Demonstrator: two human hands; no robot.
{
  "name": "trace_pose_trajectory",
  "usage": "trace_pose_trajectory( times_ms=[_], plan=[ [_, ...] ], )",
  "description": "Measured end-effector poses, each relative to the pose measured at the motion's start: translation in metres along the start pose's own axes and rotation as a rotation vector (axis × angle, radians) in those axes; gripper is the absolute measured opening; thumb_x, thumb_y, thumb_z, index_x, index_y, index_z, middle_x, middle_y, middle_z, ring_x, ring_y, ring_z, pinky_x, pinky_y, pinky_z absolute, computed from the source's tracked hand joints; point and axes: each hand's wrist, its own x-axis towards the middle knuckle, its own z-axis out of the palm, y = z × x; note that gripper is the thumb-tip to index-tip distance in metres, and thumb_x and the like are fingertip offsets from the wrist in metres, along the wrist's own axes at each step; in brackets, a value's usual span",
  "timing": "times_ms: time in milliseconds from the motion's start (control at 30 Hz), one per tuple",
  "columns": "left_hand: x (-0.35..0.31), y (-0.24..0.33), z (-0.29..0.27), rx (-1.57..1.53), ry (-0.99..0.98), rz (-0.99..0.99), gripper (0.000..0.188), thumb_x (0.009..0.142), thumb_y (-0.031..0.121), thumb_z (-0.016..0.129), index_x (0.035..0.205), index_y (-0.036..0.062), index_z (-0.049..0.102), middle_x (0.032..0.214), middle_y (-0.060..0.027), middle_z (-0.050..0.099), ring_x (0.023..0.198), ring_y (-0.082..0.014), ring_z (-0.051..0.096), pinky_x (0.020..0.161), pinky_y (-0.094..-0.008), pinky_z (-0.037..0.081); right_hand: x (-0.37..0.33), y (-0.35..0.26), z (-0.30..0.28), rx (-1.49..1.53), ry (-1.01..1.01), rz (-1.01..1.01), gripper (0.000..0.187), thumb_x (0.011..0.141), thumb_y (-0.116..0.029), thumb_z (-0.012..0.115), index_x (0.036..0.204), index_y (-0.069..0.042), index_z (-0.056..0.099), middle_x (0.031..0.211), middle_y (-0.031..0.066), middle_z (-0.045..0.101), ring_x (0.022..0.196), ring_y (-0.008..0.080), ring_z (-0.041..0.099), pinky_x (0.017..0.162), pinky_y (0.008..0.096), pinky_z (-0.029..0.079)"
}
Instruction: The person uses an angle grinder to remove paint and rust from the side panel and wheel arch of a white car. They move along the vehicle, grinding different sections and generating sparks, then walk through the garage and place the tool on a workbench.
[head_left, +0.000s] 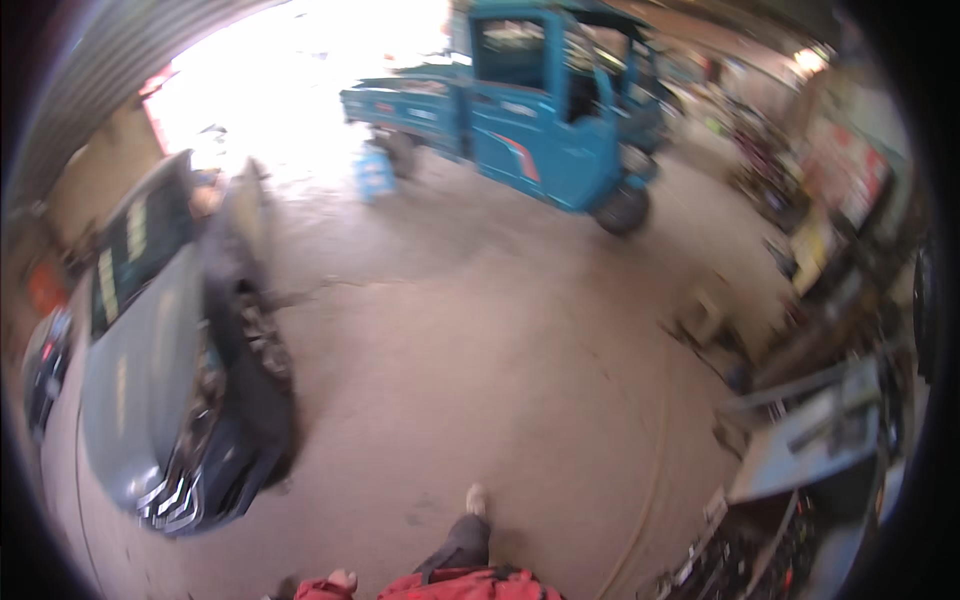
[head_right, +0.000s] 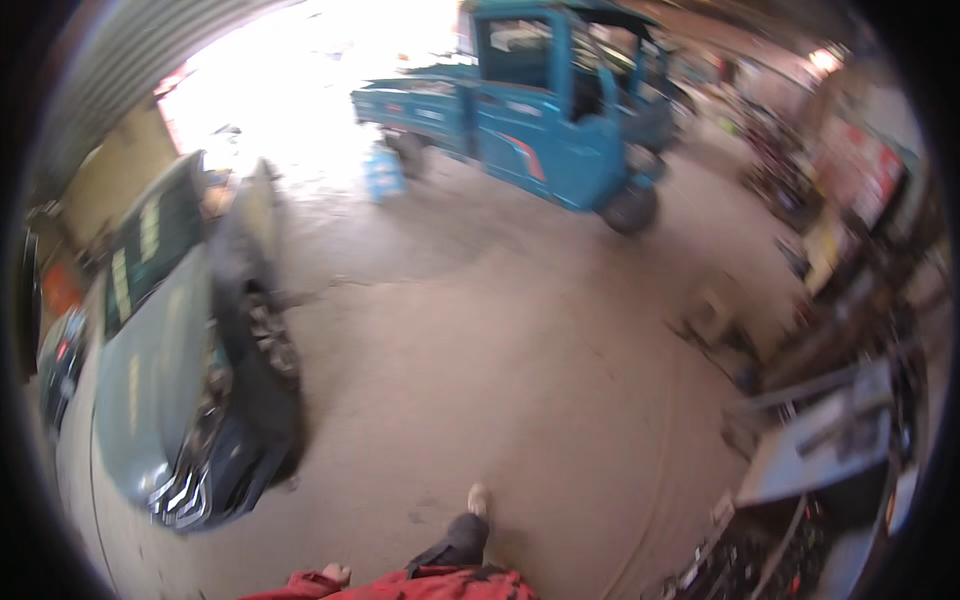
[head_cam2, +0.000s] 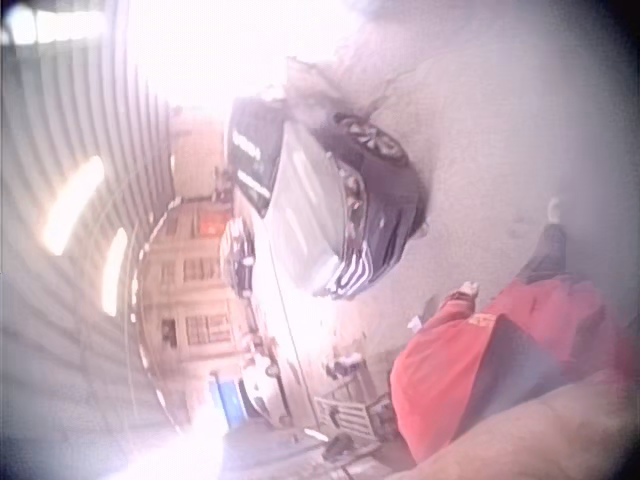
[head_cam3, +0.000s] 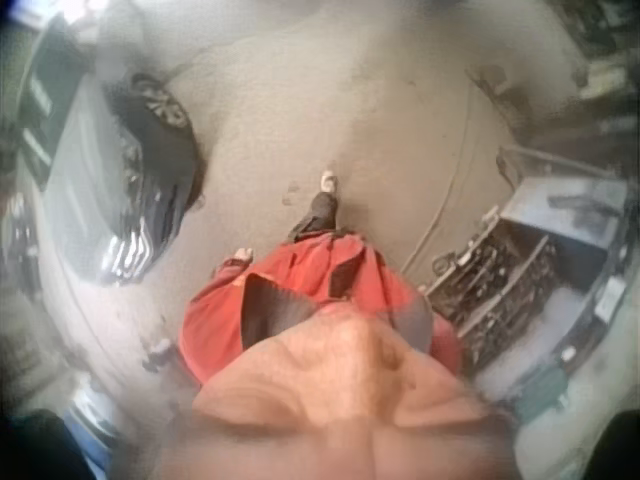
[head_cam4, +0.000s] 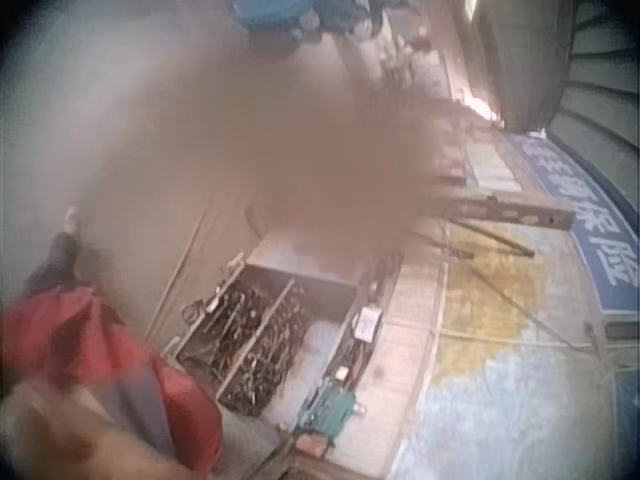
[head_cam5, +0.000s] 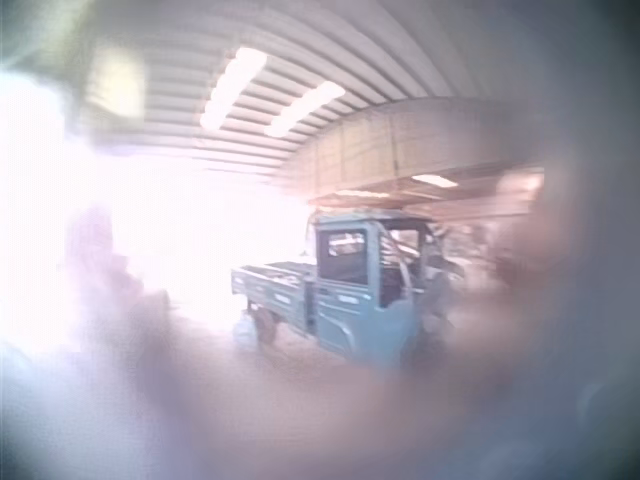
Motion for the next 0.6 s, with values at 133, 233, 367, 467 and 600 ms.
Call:
trace_pose_trajectory(
  times_ms=[133, 233, 367, 467, 600],
  plan=[
    [0.072, 0.086, 0.011, 0.185, -0.245, -0.03, 0.033, 0.092, 0.033, 0.054, 0.096, 0.0047, 0.07, 0.091, -0.0185, 0.07, 0.08, -0.0337, 0.069, 0.071, -0.0485, 0.053, 0.021, 0.083, -0.017, 0.015, 0.079, 0.243, 0.031, 0.084, -0.029, 0.072, 0.104, -0.005, 0.068, 0.093, 0.0085, 0.069, 0.084, 0.0205, 0.067, 0.074, 0.0362, 0.053],
    [0.155, 0.195, -0.006, 0.289, -0.324, 0.08, 0.03, 0.092, 0.03, 0.054, 0.101, 0.0058, 0.07, 0.095, -0.017, 0.071, 0.082, -0.0339, 0.069, 0.071, -0.0486, 0.055, 0.017, 0.113, -0.024, 0.009, 0.115, 0.46, 0.03, 0.084, -0.028, 0.071, 0.103, -0.005, 0.068, 0.092, 0.0083, 0.069, 0.083, 0.0203, 0.067, 0.073, 0.0361, 0.053],
    [0.271, 0.382, -0.088, 0.574, -0.233, 0.396, 0.028, 0.092, 0.025, 0.054, 0.107, 0.0073, 0.07, 0.101, -0.015, 0.071, 0.086, -0.034, 0.069, 0.071, -0.0487, 0.056, 0.017, 0.101, -0.034, 0.089, 0.183, 0.681, 0.029, 0.084, -0.028, 0.071, 0.102, -0.006, 0.068, 0.091, 0.0081, 0.069, 0.082, 0.02, 0.067, 0.072, 0.0359, 0.053],
    [0.338, 0.572, -0.21, 1.056, 0.29, 0.921, 0.017, 0.09, 0.017, 0.052, 0.093, 0.0057, 0.065, 0.079, -0.0143, 0.064, 0.061, -0.0296, 0.064, 0.048, -0.0445, 0.05, 0.046, 0.072, -0.043, 0.182, 0.229, 0.749, 0.028, 0.085, -0.027, 0.07, 0.102, -0.006, 0.068, 0.09, 0.0079, 0.069, 0.082, 0.0198, 0.067, 0.071, 0.0358, 0.053],
    [0.355, 0.833, -0.341, 0.275, 0.542, 1.056, 0.027, 0.097, 0.023, 0.048, 0.106, 0.0042, 0.066, 0.088, -0.0212, 0.07, 0.077, -0.0413, 0.068, 0.063, -0.0493, 0.054, 0.143, 0.037, -0.071, 0.251, 0.266, 0.716, 0.026, 0.085, -0.027, 0.07, 0.101, -0.006, 0.068, 0.089, 0.0077, 0.069, 0.081, 0.0195, 0.067, 0.07, 0.0356, 0.053]
  ],
)
